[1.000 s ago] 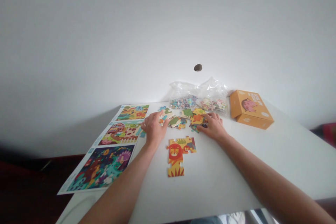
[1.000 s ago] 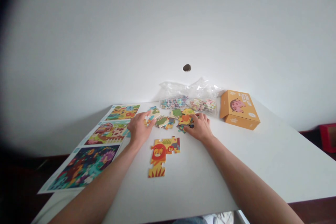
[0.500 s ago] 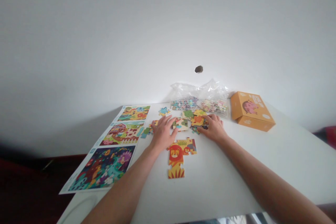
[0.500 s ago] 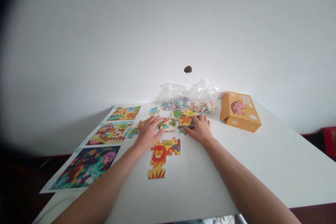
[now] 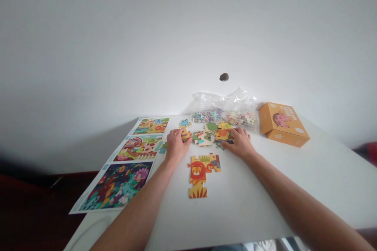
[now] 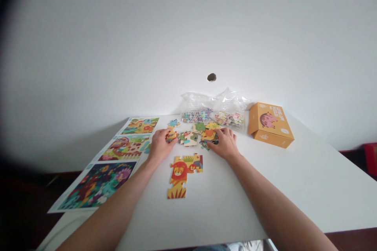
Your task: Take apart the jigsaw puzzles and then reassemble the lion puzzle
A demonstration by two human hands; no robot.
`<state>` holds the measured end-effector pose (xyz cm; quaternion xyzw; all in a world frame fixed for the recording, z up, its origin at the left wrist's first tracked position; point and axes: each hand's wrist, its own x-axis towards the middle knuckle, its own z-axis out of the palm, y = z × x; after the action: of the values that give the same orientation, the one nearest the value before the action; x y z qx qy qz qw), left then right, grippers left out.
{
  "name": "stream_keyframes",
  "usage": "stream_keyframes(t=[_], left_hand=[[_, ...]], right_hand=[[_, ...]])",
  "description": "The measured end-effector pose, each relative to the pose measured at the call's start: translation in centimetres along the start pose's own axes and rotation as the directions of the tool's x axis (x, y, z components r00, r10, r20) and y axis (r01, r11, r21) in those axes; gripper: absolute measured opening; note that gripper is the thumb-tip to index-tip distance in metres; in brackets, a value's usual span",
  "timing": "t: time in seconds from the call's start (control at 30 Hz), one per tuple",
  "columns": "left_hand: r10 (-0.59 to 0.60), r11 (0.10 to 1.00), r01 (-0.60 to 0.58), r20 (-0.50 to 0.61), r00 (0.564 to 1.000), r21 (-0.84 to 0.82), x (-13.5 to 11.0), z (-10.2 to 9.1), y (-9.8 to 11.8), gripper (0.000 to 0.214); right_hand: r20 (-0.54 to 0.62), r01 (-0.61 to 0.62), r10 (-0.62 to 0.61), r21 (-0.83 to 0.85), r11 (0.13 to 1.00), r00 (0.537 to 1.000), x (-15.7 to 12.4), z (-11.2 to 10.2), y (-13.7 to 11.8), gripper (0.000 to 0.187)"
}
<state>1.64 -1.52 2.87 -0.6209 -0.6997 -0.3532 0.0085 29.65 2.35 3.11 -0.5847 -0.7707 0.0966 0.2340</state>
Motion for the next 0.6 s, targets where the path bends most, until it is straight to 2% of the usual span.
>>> stream_keyframes(t=[0.07, 0.13, 0.23, 0.37, 0.5, 0.57, 0.6], left_hand=[[0.064, 0.988, -0.064, -0.001, 0.998, -0.139, 0.1, 0.1, 0.2, 0.052], [0.158, 0.967, -0.151, 0.017, 0.987, -0.206, 0.0, 0.1, 0.4, 0.059], [0.245, 0.963, -0.231, 0.093, 0.965, -0.135, -0.5, -0.1, 0.8, 0.065], [0.218, 0.971, -0.235, 0.237, 0.947, 0.044, -0.9, -0.3, 0.9, 0.053], [0.142, 0.976, -0.169, 0.191, 0.971, 0.134, -0.7, -0.8, 1.0, 0.05], [0.216, 0.966, -0.238, 0.195, 0.957, 0.1, -0.7, -1.1, 1.3, 0.053], [0.28, 0.951, -0.302, 0.225, 0.933, 0.068, -0.7, -1.3, 1.5, 0.054]], right_hand=[[-0.004, 0.0, 0.0, 0.001, 1.0, 1.0, 0.0, 0.0, 0.0, 0.06], [-0.004, -0.001, 0.001, 0.005, 1.0, 1.0, 0.0, 0.0, 0.0, 0.06], [0.004, -0.009, 0.009, 0.012, 1.0, 1.0, 0.0, 0.0, 0.0, 0.061], [0.002, -0.017, 0.017, 0.015, 1.0, 1.0, 0.1, -0.1, -0.1, 0.062], [-0.016, -0.015, 0.015, 0.012, 1.0, 1.0, 0.1, -0.2, -0.2, 0.062], [-0.045, -0.011, 0.012, 0.015, 1.0, 0.999, 0.1, -0.3, -0.3, 0.061], [-0.069, -0.013, 0.014, 0.018, 1.0, 0.998, 0.1, -0.4, -0.3, 0.062]])
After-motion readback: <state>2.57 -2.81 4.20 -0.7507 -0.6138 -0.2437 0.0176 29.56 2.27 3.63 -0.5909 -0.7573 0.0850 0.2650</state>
